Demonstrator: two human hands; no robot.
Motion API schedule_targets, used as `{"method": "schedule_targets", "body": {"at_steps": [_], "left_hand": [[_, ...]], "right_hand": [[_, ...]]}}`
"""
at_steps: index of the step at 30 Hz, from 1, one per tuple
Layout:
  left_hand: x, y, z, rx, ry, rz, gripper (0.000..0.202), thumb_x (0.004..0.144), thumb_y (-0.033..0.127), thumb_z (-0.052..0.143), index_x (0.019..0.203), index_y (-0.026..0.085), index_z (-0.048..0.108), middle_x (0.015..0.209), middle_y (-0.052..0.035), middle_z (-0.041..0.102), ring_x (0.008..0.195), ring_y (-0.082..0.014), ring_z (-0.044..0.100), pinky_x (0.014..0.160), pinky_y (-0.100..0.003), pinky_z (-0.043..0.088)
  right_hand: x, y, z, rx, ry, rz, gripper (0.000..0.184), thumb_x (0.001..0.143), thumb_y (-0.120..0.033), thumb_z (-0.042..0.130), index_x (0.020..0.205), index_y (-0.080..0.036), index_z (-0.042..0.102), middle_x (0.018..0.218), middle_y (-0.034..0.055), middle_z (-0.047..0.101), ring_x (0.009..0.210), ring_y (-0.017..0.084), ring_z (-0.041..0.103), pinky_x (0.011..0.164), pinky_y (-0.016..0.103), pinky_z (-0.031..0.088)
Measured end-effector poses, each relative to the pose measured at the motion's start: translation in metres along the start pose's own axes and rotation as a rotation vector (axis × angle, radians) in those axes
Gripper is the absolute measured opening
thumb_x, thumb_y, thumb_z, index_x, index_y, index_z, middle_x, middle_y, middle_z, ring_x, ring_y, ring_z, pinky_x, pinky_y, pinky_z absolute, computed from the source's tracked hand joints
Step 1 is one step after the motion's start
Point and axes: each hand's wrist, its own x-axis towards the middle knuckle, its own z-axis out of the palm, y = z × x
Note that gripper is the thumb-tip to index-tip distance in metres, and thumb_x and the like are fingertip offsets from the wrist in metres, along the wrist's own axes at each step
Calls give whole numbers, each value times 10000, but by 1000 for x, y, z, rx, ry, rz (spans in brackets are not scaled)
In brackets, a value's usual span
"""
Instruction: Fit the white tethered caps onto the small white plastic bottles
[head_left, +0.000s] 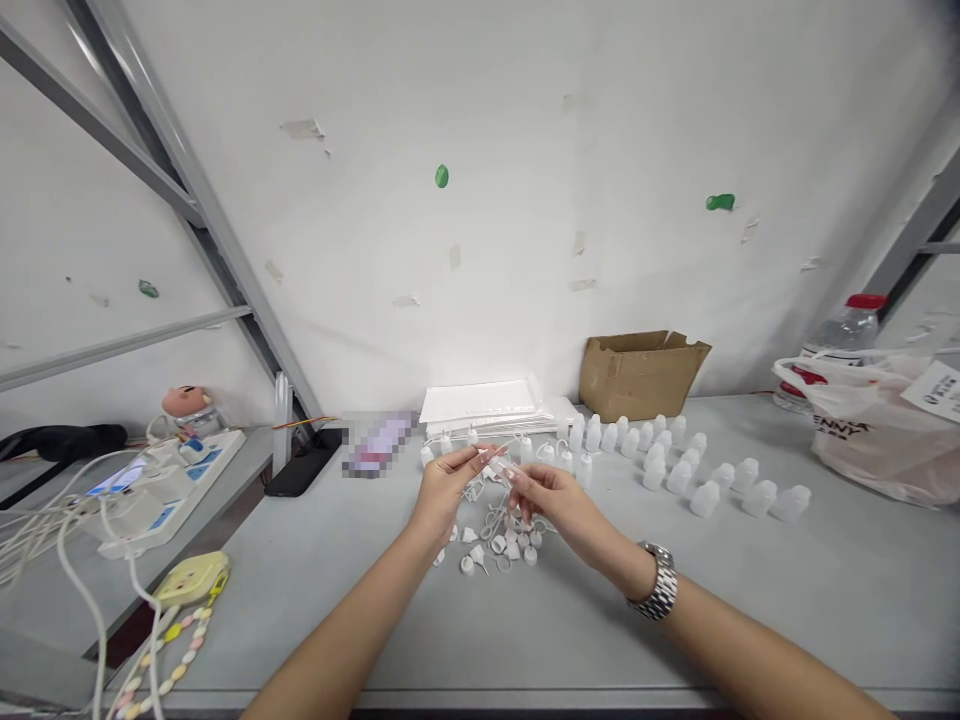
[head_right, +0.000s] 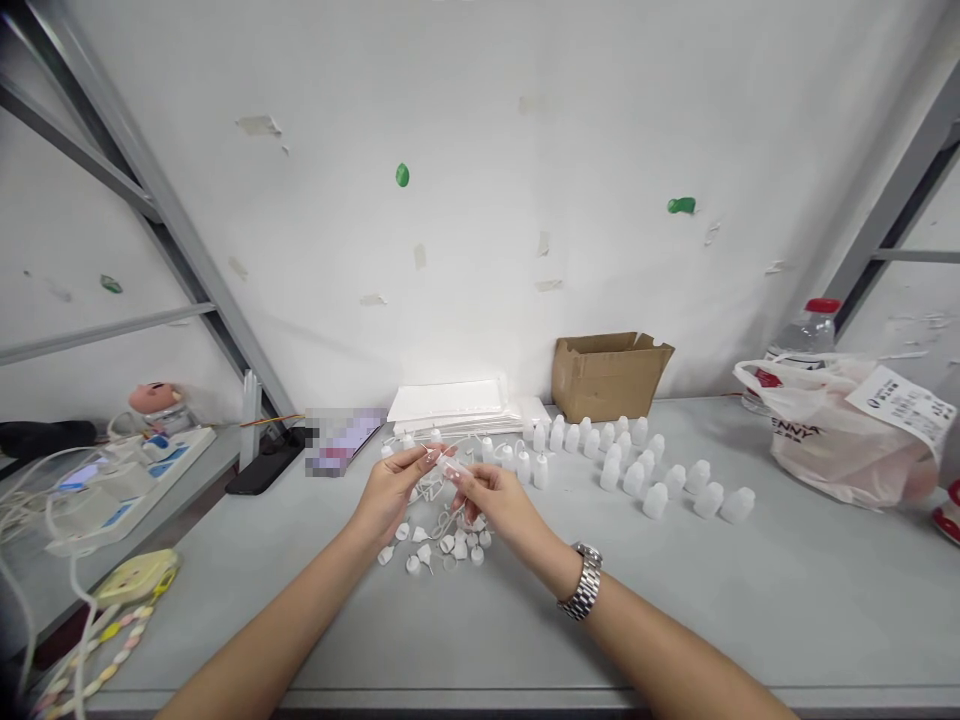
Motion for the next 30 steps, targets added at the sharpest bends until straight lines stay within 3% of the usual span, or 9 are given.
{"method": "schedule_targets", "body": {"at_steps": [3,6,12,16,20,24,30], "left_hand": [[-1,0,1,9,16,59,186,640,309,703,785,193,716,988,-52,700,1063,-232,553,959,-355,347],[0,1,-1,-8,7,118,134,629,279,713,731,192,706,964,-43,700,1082,-229,538,959,-349,340],[1,2,-3,-49,-67,87,132,646,316,703,706,199,691,841,-28,713,953,-214,590,908,-352,364],[2,2,-2,-12,-71,62,209,664,361,682,757,175,696,856,-59,717,942,-229,599,907,-367,371],[1,1,-2,86,-9,58,247,657,374,679,804,179,718,960,-63,705,979,-238,586,901,-353,391],[1,4,-3,185,53,68,244,631,375,692,796,200,729,945,-43,712,978,-246,588,886,-345,413],[1,15,-7,242,-5,-50,262,594,380,711,775,193,737,867,-52,729,917,-253,608,849,-355,438]], "right_hand": [[0,-1,1,-25,1,2,343,657,-486,675,709,-154,608,605,-1,602,490,91,457,514,243,350],[-2,-1,1,141,-127,79,367,690,-496,646,715,-130,627,588,8,596,464,74,440,495,230,330],[-2,-1,0,320,-250,150,388,722,-487,625,724,-100,651,533,-3,556,447,63,439,501,224,327],[-1,2,0,252,-209,75,369,692,-489,652,718,-121,632,552,-5,568,452,66,432,487,222,315],[1,6,1,80,-109,4,387,706,-534,610,712,-147,600,556,-8,574,480,88,458,520,239,347],[4,10,1,-88,-29,-46,410,718,-575,563,667,-169,562,542,-9,565,487,110,475,529,262,378],[5,17,0,-273,35,-123,381,758,-544,537,618,-190,524,550,-8,557,502,125,481,504,259,376]]}}
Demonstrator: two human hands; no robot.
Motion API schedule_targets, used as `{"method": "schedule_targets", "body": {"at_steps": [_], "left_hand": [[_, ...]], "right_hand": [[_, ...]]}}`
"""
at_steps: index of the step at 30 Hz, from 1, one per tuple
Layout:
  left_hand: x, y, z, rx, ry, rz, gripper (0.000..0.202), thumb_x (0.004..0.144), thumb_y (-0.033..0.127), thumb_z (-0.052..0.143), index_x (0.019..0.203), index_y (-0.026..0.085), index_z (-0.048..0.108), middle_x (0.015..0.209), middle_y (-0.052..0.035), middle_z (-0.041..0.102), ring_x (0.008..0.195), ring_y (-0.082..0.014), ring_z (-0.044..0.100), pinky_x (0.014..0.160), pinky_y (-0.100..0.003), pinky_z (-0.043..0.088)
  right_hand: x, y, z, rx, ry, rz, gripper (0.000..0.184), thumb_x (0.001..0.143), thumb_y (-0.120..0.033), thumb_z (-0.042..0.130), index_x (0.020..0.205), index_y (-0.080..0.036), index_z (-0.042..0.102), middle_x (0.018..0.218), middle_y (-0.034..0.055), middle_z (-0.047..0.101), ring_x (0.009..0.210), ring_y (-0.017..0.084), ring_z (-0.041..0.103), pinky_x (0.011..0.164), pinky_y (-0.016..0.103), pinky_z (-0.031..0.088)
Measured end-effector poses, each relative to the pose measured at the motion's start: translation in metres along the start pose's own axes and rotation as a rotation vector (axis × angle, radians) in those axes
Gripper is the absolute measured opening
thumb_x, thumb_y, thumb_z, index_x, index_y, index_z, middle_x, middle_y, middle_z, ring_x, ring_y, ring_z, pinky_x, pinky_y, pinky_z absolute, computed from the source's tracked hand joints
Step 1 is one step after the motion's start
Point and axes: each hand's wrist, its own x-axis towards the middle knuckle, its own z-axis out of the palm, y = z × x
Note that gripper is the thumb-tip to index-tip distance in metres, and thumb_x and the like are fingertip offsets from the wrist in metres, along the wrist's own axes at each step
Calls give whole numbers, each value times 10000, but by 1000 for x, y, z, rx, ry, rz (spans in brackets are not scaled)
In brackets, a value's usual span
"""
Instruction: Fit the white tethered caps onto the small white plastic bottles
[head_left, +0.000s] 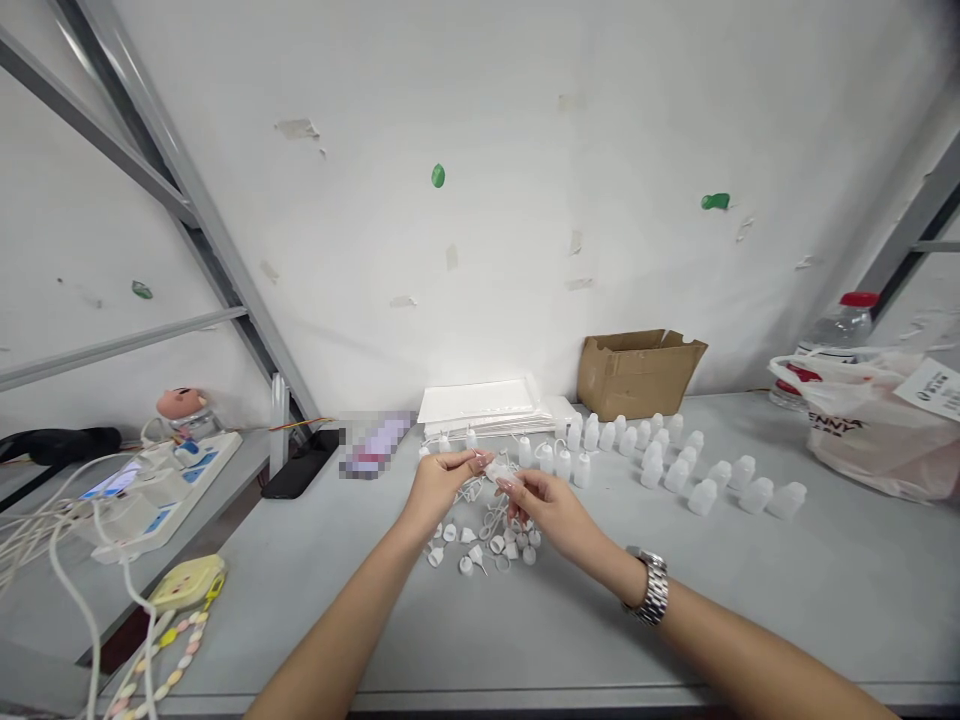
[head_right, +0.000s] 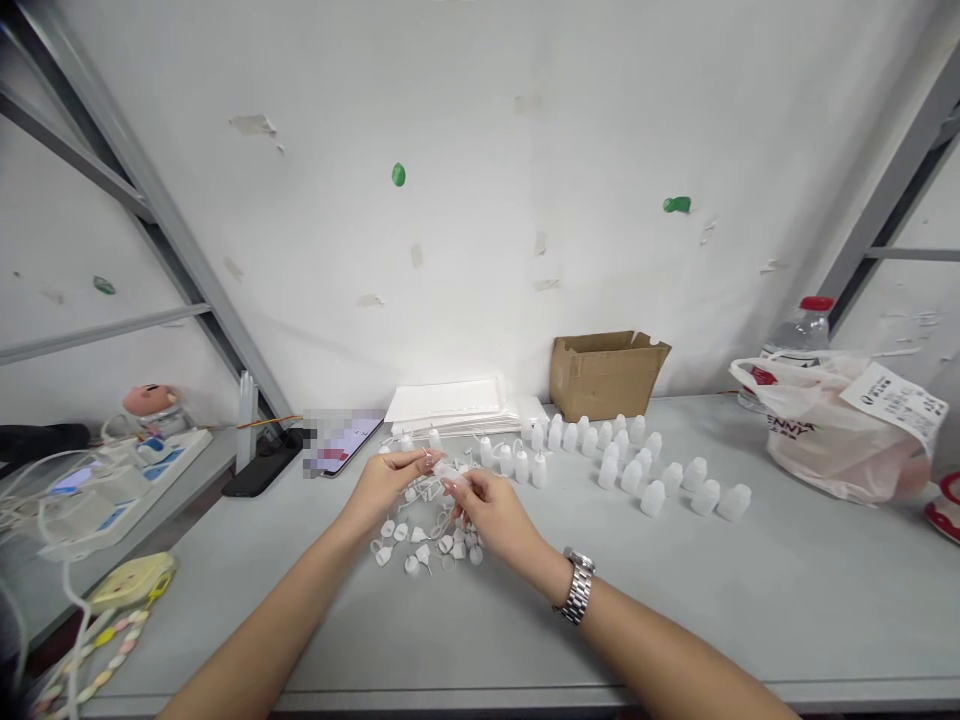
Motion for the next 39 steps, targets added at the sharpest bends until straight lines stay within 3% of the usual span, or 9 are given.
{"method": "schedule_targets", "body": {"at_steps": [5,12,18,22,25,29,34,39], "left_hand": [[0,2,0,-10,7,-7,256,576,368,722,755,185,739,810,-56,729,810,-229,621,803,-347,456],[2,-3,2,-34,0,11,226,595,354,704,751,194,736,835,-43,722,739,-196,621,793,-332,451],[2,-9,2,112,54,80,191,647,351,655,765,224,733,821,-25,723,714,-198,620,757,-327,450],[0,-13,2,293,126,207,157,699,349,603,725,264,733,755,-20,721,878,-236,591,852,-344,391],[-1,-12,4,332,121,274,179,723,328,580,630,270,722,646,-19,698,977,-241,554,914,-338,336],[-3,-7,7,180,77,204,181,709,348,603,611,240,711,543,-5,642,898,-230,587,829,-307,384],[-5,-4,8,9,96,129,228,677,387,642,569,195,700,622,-30,669,983,-237,558,843,-296,376],[-5,-7,10,-120,169,65,263,644,407,674,789,193,727,557,-10,653,910,-227,580,866,-329,364]], "right_hand": [[-1,-4,-1,23,-23,16,419,776,-574,489,659,-180,570,528,-2,560,495,132,496,522,269,392],[2,-12,-7,297,-103,223,504,751,-623,478,599,-156,589,460,-2,533,423,104,439,473,252,333],[4,-3,-6,128,-56,120,470,756,-607,486,619,-168,583,453,-4,539,440,124,472,488,267,369],[3,-3,-4,95,-34,107,476,758,-613,477,625,-167,579,450,-1,539,442,126,472,488,268,363],[1,-7,-4,293,-52,212,476,743,-612,502,610,-160,567,429,-15,508,416,102,422,473,254,319],[0,-10,-4,581,-125,289,435,729,-570,557,592,-157,541,383,-48,436,391,73,330,462,241,270],[-1,-8,-2,620,-146,235,398,729,-528,580,624,-145,558,390,-47,444,392,72,333,478,248,270],[-3,-7,1,629,-155,178,329,717,-474,617,688,-150,569,504,-35,490,429,77,377,490,253,269]]}}
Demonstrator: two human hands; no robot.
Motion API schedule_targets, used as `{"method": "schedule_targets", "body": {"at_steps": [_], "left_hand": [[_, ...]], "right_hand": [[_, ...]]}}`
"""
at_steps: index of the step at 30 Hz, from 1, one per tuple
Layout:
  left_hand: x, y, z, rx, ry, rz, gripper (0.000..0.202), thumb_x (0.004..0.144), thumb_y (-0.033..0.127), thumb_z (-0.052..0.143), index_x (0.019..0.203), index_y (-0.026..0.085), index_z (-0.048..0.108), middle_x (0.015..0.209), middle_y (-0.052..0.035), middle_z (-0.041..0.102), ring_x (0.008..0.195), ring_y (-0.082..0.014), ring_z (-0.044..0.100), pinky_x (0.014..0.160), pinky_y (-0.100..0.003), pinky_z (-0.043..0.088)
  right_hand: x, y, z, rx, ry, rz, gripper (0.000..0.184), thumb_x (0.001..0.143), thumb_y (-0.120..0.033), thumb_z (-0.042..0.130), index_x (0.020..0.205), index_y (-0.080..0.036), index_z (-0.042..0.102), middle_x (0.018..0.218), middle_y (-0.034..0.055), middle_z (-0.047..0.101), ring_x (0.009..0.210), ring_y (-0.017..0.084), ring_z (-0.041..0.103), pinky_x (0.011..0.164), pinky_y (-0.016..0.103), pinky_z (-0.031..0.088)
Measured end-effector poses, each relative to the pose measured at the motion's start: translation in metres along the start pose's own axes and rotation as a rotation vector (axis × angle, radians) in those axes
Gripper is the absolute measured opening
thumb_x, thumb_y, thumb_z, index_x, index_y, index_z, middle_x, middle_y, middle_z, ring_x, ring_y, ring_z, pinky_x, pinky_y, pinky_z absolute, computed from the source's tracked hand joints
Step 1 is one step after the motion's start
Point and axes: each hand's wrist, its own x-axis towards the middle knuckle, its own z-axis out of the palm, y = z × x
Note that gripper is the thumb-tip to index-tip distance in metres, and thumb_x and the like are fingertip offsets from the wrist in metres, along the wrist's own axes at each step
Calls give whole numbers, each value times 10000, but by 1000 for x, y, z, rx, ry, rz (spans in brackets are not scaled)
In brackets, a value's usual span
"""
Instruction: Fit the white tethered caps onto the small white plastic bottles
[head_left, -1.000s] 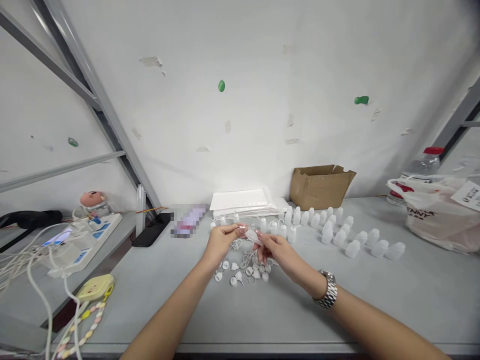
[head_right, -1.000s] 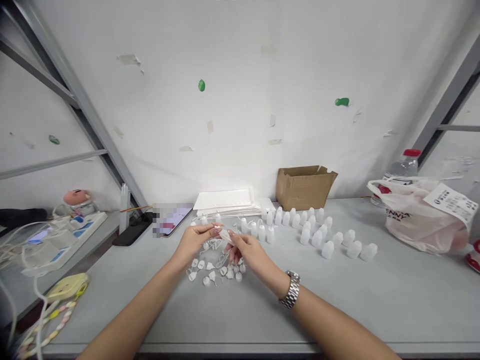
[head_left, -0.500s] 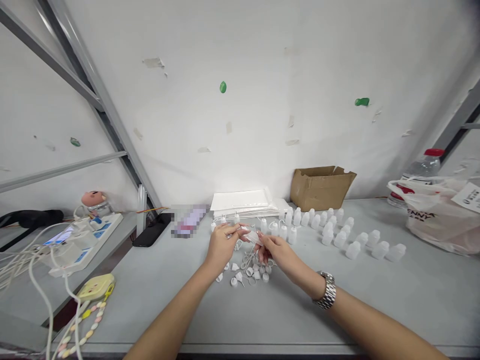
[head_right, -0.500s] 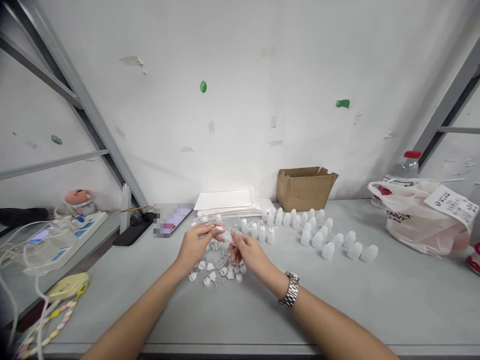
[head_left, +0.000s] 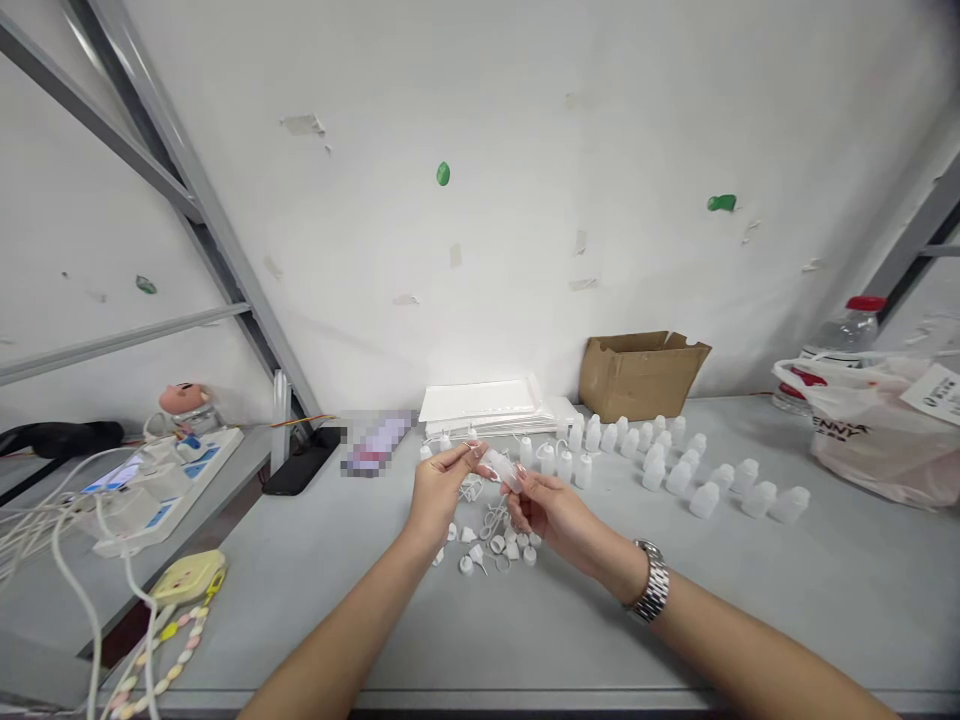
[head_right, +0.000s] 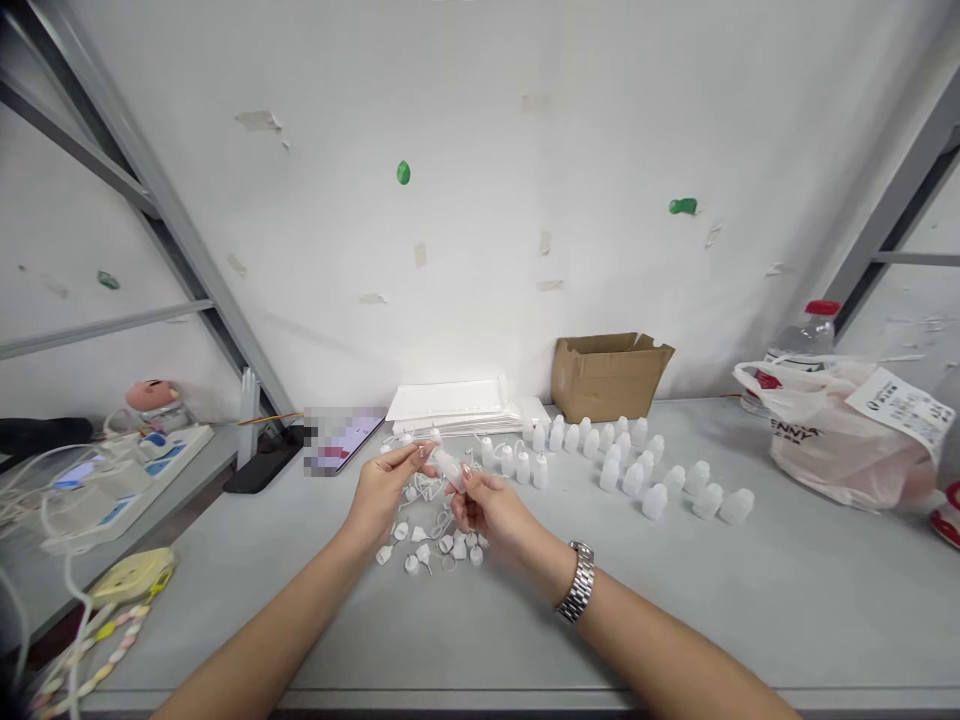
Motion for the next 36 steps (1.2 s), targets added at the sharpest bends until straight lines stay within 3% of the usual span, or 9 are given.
{"method": "schedule_targets", "body": {"at_steps": [6,11,17,21,24,27,30,36], "left_hand": [[0,-2,1,-92,-29,1,244,632,418,680,592,178,698,712,-57,691,1018,-258,550,914,-350,325],[0,1,-2,-99,-38,-28,283,661,406,660,823,175,682,515,19,596,716,-174,593,793,-308,374],[-1,5,-3,-52,-123,39,231,713,383,619,808,174,647,439,62,510,535,-105,499,675,-244,374],[-1,4,-2,-46,-159,50,195,681,359,657,770,186,657,583,36,615,511,-85,484,659,-242,390],[0,5,-1,-12,-144,57,200,661,366,674,751,187,683,740,-3,668,599,-106,533,684,-252,406],[-1,5,-1,-3,-112,38,200,647,373,683,744,200,705,850,-31,687,842,-178,582,787,-278,406],[-2,5,-1,-11,-102,27,218,633,374,692,769,205,720,989,-54,677,1022,-230,544,873,-315,383],[-3,1,2,-76,-59,-44,243,585,370,731,747,189,725,941,-73,709,1043,-258,551,927,-364,354]], "right_hand": [[0,-1,0,79,-133,-10,285,721,-435,630,701,-159,561,508,-46,455,438,68,356,503,252,274],[0,-1,-1,-222,-56,-108,374,759,-543,542,709,-172,538,532,-41,471,454,85,400,504,253,306],[-2,-1,3,-484,24,-177,410,825,-569,403,728,-183,501,522,-43,460,461,100,422,496,249,343],[-3,0,3,-547,64,-211,405,836,-563,380,718,-189,481,523,-42,458,473,108,435,498,250,358],[-5,1,4,-638,147,-258,377,853,-527,381,690,-196,458,549,-36,468,512,116,453,522,251,367],[-7,2,5,-739,213,-313,324,874,-466,389,706,-198,458,595,-27,492,546,122,466,533,249,369],[-9,2,5,-826,240,-360,270,889,-416,384,776,-193,486,625,-16,517,575,135,485,546,255,383],[-10,10,2,-1100,323,-613,167,899,-278,401,943,-170,520,740,32,574,655,165,515,619,290,416]]}}
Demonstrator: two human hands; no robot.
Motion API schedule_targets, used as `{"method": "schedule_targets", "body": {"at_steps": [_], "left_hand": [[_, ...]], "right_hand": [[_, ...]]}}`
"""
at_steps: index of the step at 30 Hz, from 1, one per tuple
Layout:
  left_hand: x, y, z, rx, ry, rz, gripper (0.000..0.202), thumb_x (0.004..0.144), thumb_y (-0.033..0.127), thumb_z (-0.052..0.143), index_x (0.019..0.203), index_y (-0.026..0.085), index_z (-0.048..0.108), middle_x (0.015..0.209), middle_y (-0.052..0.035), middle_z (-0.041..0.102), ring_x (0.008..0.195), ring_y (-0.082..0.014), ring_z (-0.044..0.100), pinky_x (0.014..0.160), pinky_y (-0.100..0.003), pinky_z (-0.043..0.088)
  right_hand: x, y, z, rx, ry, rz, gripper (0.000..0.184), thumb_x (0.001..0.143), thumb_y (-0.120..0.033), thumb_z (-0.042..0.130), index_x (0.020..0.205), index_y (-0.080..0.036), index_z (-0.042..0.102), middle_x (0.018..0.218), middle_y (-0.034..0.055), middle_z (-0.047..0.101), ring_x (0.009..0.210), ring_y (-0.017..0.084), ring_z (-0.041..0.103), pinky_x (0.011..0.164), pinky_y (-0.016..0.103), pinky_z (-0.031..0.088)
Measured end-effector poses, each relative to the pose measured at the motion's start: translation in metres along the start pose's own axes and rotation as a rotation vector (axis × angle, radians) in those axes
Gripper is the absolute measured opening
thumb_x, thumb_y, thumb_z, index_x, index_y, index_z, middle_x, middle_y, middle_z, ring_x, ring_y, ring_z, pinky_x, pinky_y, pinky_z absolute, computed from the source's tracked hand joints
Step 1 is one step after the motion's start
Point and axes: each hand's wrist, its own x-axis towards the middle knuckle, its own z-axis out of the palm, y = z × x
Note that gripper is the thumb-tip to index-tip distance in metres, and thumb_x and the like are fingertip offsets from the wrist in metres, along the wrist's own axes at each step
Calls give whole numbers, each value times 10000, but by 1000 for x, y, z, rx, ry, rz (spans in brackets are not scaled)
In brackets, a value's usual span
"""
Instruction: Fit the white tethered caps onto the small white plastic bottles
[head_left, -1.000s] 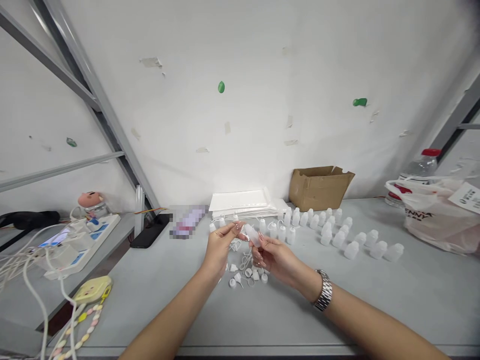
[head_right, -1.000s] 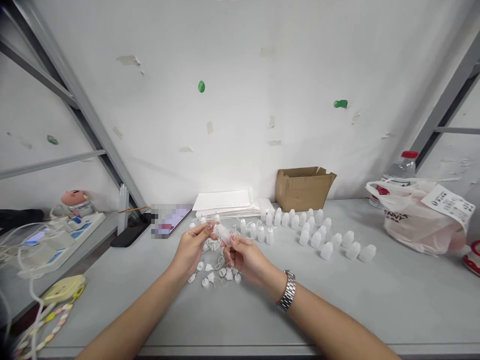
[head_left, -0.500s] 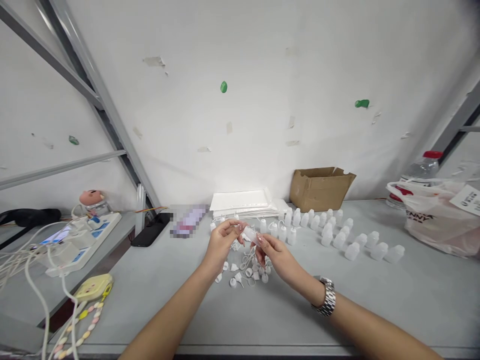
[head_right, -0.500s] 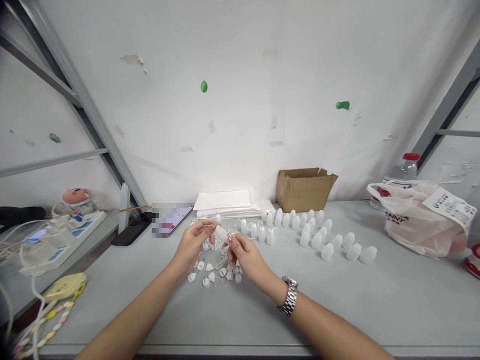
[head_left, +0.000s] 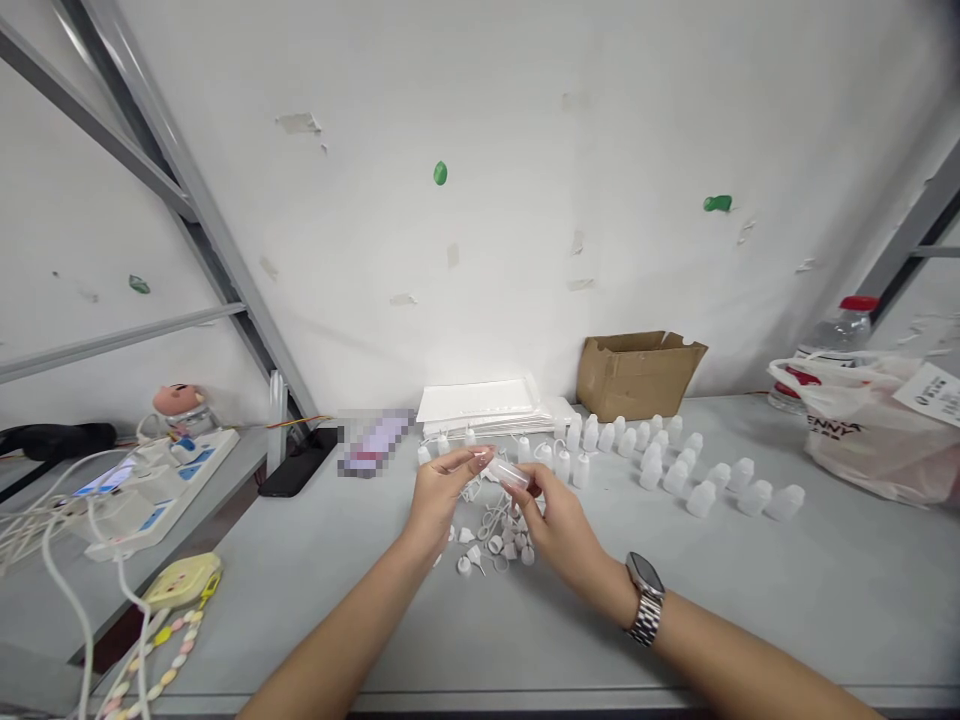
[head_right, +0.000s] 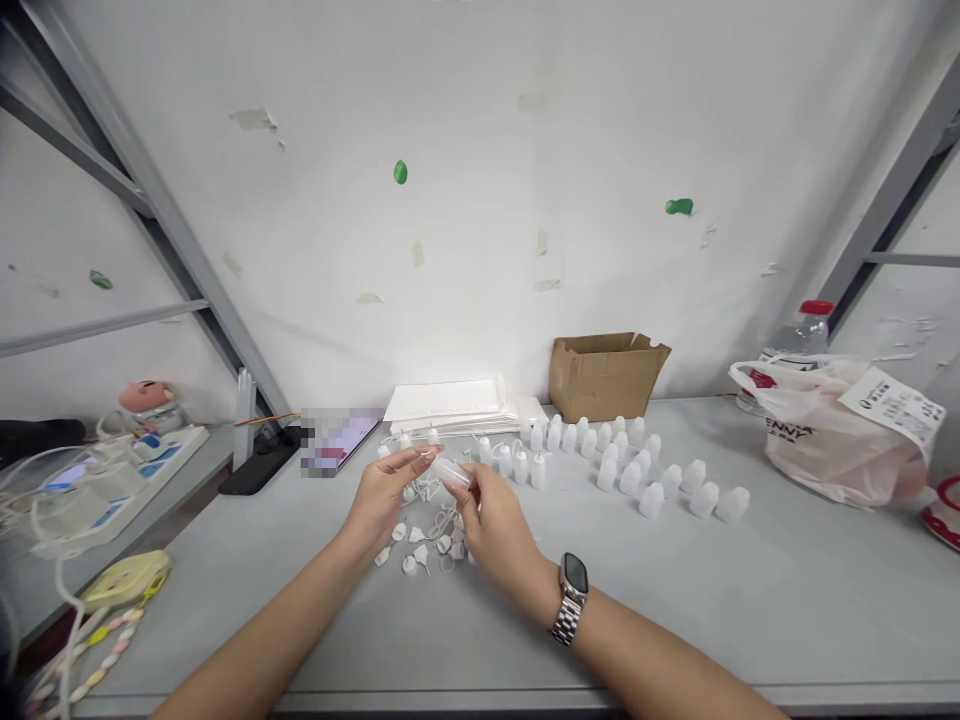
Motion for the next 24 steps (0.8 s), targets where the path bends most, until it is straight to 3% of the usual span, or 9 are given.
{"method": "schedule_targets", "body": {"at_steps": [6,12,20,24], "left_hand": [[-2,-2,1,-54,34,-9,242,567,364,745,716,175,719,896,-80,715,976,-254,579,901,-370,372],[3,2,-5,-13,-69,76,144,586,317,736,653,192,708,890,-56,704,986,-231,574,888,-343,387],[-3,5,-3,-3,-33,155,104,578,275,746,637,202,700,860,-36,699,970,-221,582,897,-352,382],[-1,2,-3,25,-42,172,96,588,272,740,632,200,695,848,-35,698,961,-212,583,906,-350,379]], "right_hand": [[-1,2,-1,-267,135,-330,174,888,-181,418,1030,-143,511,794,74,610,695,196,528,663,345,399],[1,1,-9,-213,40,-255,131,884,-223,435,970,-183,524,768,64,602,669,190,506,642,329,404],[3,2,-8,-448,138,-507,171,876,-136,403,989,-108,528,655,56,547,618,188,480,609,333,358],[1,-2,-8,-285,82,-379,145,870,-187,433,922,-134,557,650,44,527,620,183,478,623,333,358]]}}
